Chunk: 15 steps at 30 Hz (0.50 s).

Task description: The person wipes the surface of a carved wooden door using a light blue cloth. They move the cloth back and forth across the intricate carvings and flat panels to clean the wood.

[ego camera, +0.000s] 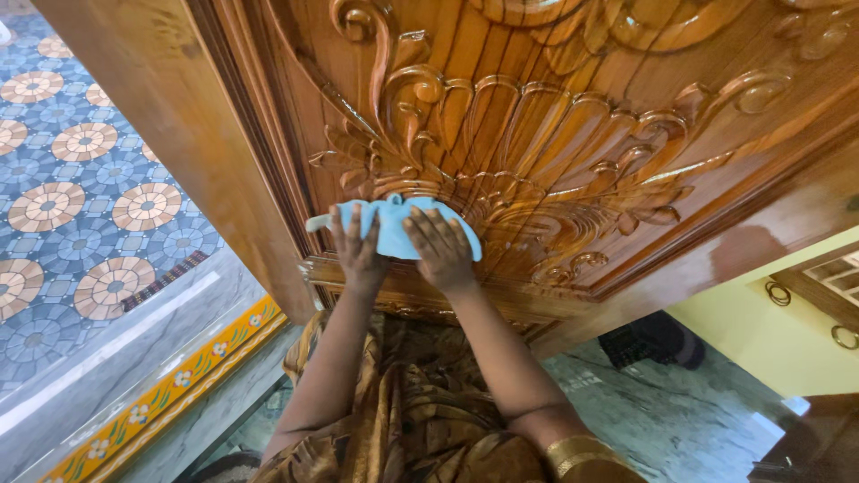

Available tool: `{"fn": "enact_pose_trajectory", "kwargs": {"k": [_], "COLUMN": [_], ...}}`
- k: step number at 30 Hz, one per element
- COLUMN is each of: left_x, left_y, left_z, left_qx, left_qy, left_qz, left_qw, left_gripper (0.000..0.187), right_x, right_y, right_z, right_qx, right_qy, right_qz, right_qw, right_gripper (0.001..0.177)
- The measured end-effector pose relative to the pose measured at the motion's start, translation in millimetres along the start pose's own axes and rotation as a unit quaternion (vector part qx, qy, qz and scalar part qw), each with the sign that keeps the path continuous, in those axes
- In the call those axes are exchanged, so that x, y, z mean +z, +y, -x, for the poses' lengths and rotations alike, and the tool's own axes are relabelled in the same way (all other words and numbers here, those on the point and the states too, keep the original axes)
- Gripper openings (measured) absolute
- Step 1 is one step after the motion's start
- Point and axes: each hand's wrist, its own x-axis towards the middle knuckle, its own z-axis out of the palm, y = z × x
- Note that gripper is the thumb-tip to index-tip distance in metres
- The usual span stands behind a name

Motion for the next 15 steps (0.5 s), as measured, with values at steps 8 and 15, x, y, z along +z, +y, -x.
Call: {"fn": "enact_pose_trajectory", "kwargs": {"k": [8,15], "left_x": [-24,-38], "left_y": [43,36], "left_z": [-33,-96], "left_qx": [0.01,0.062], "left_qy": [-0.194,-0.04], "left_qz": [-0.001,-0.1], "left_qw": [0.981,0.992], "left_gripper": [0.058,0.049], "right_x": [-11,-36], "right_y": [28,19], "right_z": [23,-57], "right_qx": [0.03,0.046], "right_qy": [0.061,0.111], "right_qz": [0.054,0.049], "right_qw": [0.996,0.992], "right_gripper": [0.05,0.055]}}
